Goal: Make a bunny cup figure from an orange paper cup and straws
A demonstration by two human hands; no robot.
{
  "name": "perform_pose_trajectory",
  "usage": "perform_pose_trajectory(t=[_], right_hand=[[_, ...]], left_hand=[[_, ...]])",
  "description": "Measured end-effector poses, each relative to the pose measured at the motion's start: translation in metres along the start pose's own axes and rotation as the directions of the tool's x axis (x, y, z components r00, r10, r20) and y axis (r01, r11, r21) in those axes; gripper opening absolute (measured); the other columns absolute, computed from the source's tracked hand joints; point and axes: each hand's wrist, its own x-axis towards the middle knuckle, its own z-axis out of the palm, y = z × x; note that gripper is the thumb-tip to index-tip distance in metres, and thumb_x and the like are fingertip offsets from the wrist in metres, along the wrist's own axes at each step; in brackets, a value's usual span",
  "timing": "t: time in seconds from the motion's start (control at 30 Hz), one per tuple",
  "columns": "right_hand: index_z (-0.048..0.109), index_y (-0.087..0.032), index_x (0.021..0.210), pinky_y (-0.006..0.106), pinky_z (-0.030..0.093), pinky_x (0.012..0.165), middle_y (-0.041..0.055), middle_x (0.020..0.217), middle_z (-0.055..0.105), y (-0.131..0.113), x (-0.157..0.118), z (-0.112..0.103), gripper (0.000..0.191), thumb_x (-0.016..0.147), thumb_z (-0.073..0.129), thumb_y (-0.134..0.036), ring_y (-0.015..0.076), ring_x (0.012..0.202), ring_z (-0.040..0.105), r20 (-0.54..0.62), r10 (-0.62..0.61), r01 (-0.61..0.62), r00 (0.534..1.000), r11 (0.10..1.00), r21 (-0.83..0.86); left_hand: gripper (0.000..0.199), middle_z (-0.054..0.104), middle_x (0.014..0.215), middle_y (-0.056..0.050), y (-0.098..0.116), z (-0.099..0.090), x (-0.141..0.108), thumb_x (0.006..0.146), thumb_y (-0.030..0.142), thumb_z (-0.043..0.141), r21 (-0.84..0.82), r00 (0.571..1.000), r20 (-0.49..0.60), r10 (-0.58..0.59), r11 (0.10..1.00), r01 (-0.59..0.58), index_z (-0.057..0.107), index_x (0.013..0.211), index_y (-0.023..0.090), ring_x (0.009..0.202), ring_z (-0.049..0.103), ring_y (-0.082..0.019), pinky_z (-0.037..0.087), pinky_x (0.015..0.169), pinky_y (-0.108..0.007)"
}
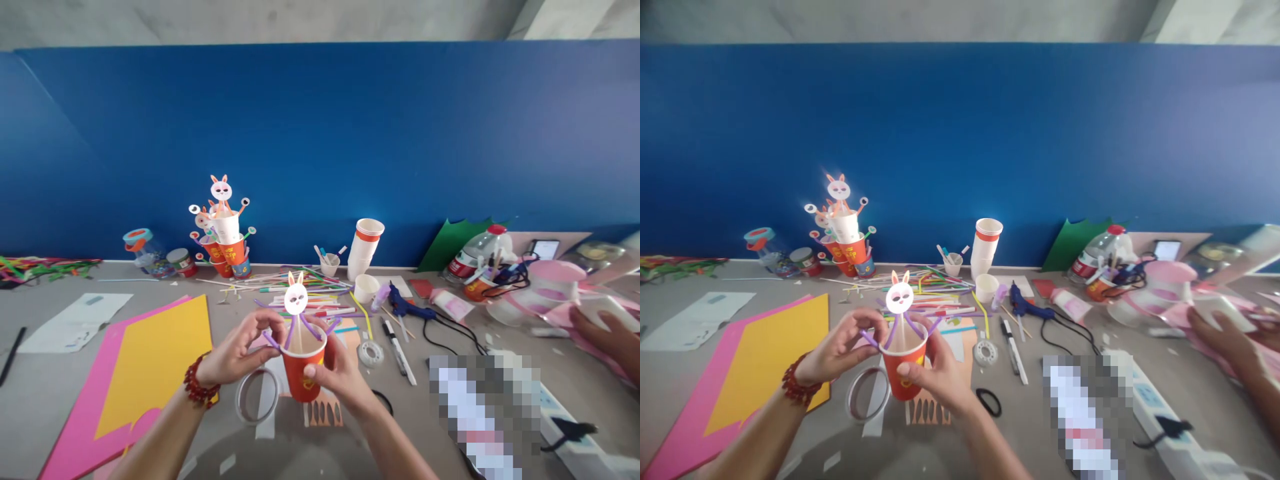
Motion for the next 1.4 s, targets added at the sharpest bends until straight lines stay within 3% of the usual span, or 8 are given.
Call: perform_pose_trajectory(t=[0.2, 0.63, 0.8, 0.9, 1.03, 1.23, 1.3, 1.4], right_hand=[[0.047, -0.026, 0.137, 0.046, 0.043, 0.104, 0.0116, 0.134, 0.059, 0.011, -0.004, -0.001, 0.077, 0.071, 0.083, -0.046, 0.0328, 0.124, 0.056, -0.051, -0.024, 0.021, 0.998, 0.998, -0.061], [0.047, -0.029, 0.138, 0.046, 0.041, 0.107, 0.0107, 0.136, 0.057, 0.011, -0.007, -0.002, 0.081, 0.069, 0.085, -0.045, 0.0333, 0.126, 0.054, -0.095, -0.086, 0.072, 0.992, 0.987, -0.143], [0.048, -0.028, 0.136, 0.045, 0.04, 0.108, 0.0112, 0.138, 0.057, 0.01, -0.007, -0.004, 0.079, 0.069, 0.084, -0.05, 0.0338, 0.128, 0.053, -0.13, -0.082, 0.062, 0.988, 0.986, -0.157], [0.046, -0.026, 0.138, 0.045, 0.043, 0.105, 0.0122, 0.134, 0.06, 0.011, -0.007, -0.006, 0.081, 0.07, 0.082, -0.053, 0.0337, 0.124, 0.056, -0.145, -0.073, 0.049, 0.987, 0.985, -0.164], [0.043, -0.026, 0.141, 0.042, 0.046, 0.102, 0.0123, 0.136, 0.058, 0.013, -0.006, -0.013, 0.08, 0.074, 0.079, -0.049, 0.0323, 0.123, 0.057, -0.179, -0.103, 0.05, 0.978, 0.96, -0.276], [0.04, -0.025, 0.144, 0.041, 0.046, 0.103, 0.012, 0.136, 0.057, 0.013, -0.005, -0.024, 0.079, 0.077, 0.077, -0.045, 0.0312, 0.125, 0.055, -0.228, -0.194, 0.058, 0.954, 0.867, -0.496], [0.041, -0.025, 0.144, 0.042, 0.046, 0.103, 0.0122, 0.135, 0.058, 0.013, -0.005, -0.026, 0.078, 0.077, 0.076, -0.045, 0.0318, 0.126, 0.054, -0.243, -0.203, 0.043, 0.948, 0.843, -0.537], [0.042, -0.026, 0.143, 0.044, 0.045, 0.105, 0.0122, 0.135, 0.058, 0.014, -0.006, -0.03, 0.077, 0.077, 0.076, -0.045, 0.0328, 0.127, 0.053, -0.264, -0.193, 0.014, 0.945, 0.832, -0.555]], left_hand=[[0.046, 0.059, 0.097, -0.007, -0.007, 0.004, -0.006, 0.093, 0.011, 0.055, 0.028, 0.999, 0.033, -0.002, 1.0, 0.001, 0.043, 0.134, 0.027, 0.091, 0.06, -0.021, 0.049, 0.081, -0.035], [0.048, 0.058, 0.108, -0.008, -0.013, 0.008, -0.008, 0.09, 0.015, 0.062, -0.035, 0.998, -0.065, 0.009, 0.999, -0.011, 0.045, 0.133, 0.025, 0.099, 0.057, -0.021, 0.047, 0.088, -0.037], [0.033, 0.058, 0.102, -0.009, -0.014, 0.004, -0.008, 0.087, 0.029, 0.067, -0.19, 0.978, -0.209, 0.014, 0.98, -0.055, 0.056, 0.117, 0.02, 0.09, 0.058, -0.021, 0.048, 0.082, -0.038], [0.006, 0.058, 0.079, -0.002, -0.014, -0.003, -0.006, 0.09, 0.024, 0.064, -0.256, 0.903, -0.429, 0.015, 0.957, -0.138, 0.06, 0.092, 0.019, 0.073, 0.056, -0.015, 0.048, 0.076, -0.033], [0.013, 0.054, 0.064, 0.003, -0.017, -0.021, -0.005, 0.087, 0.021, 0.067, -0.303, 0.768, -0.64, -0.033, 0.929, -0.213, 0.058, 0.077, 0.018, 0.059, 0.05, -0.01, 0.047, 0.069, -0.027], [0.021, 0.049, 0.062, 0.008, -0.028, -0.06, -0.016, 0.078, 0.019, 0.078, -0.473, 0.581, -0.785, -0.215, 0.814, -0.338, 0.056, 0.076, 0.017, 0.053, 0.044, -0.005, 0.047, 0.062, -0.019], [0.024, 0.046, 0.061, 0.008, -0.029, -0.069, -0.021, 0.077, 0.017, 0.078, -0.45, 0.546, -0.815, -0.193, 0.805, -0.387, 0.054, 0.074, 0.017, 0.052, 0.042, -0.004, 0.047, 0.062, -0.018], [0.024, 0.046, 0.062, 0.007, -0.027, -0.074, -0.026, 0.08, 0.02, 0.075, -0.431, 0.548, -0.818, -0.173, 0.815, -0.387, 0.052, 0.074, 0.018, 0.054, 0.042, -0.006, 0.048, 0.063, -0.02]])
